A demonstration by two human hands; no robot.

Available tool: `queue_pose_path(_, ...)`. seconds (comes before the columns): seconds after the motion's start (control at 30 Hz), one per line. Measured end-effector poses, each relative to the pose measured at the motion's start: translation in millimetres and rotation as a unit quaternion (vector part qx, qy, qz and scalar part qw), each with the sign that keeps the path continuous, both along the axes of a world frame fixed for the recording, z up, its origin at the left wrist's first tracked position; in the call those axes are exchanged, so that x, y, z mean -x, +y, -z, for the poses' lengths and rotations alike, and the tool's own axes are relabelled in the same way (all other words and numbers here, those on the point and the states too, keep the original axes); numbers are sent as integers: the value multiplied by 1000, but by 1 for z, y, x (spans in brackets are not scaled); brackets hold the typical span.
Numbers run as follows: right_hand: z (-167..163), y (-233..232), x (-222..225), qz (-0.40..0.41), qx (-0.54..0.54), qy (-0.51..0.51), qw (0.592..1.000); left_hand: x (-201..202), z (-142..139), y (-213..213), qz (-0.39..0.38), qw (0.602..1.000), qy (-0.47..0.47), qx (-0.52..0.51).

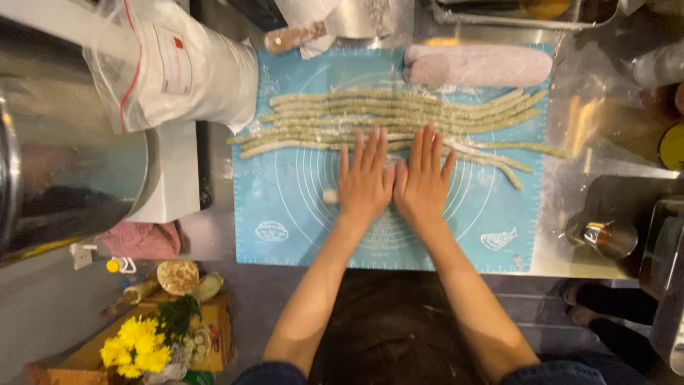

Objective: The person rolls a piece of dough on a blue silicone mat, elongating it into a thin rope. The person repeats this process with multiple pieces of dough, arranging the finished ropes on the mat.

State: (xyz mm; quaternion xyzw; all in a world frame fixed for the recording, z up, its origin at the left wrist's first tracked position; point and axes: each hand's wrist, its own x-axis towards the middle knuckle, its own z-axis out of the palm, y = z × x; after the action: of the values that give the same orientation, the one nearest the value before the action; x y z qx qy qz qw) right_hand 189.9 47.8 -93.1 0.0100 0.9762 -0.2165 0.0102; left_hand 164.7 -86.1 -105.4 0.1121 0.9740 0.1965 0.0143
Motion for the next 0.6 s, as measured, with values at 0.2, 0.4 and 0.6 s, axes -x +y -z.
queue_pose_path(0.2, -20, 1, -52, -64, -24, -66, 996, -73, -36, -17, 45, 994, -95, 21)
queue_pose_path(0.4, -6, 1, -38, -33, -22, -71, 997, -57, -33, -15, 21, 996, -85, 6)
queue_pose_path(0.6, 6, 8, -29, -18, -42, -64, 997, -25, -10, -27, -35, 999, -39, 9)
